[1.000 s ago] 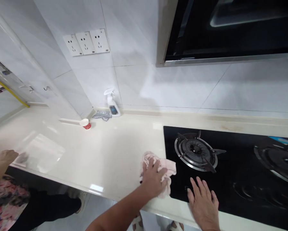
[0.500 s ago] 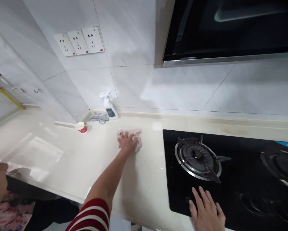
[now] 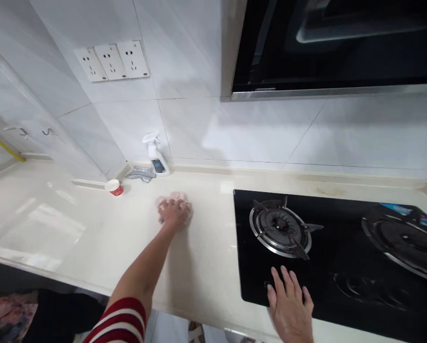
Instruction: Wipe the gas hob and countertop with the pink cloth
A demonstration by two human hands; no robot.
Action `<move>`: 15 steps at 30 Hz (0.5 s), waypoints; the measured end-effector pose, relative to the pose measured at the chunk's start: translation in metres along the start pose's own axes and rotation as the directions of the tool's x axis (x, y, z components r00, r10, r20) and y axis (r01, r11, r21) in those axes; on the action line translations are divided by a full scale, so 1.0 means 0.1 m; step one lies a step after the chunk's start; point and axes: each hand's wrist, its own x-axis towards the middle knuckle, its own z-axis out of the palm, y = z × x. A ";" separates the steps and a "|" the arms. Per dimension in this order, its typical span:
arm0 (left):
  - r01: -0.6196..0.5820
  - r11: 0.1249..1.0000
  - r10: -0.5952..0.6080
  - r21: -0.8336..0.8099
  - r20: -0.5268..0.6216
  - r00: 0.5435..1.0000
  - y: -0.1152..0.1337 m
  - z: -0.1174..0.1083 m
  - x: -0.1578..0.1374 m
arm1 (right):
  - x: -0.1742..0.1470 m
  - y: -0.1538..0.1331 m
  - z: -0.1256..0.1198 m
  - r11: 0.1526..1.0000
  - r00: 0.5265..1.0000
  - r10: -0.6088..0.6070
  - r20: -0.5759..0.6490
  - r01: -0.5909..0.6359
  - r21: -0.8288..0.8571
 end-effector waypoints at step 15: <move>-0.634 0.730 0.674 -0.256 0.114 0.730 1.14 0.51 -2.01 | 0.01 0.03 0.03 1.000 0.999 -0.022 -0.025 0.022 -0.010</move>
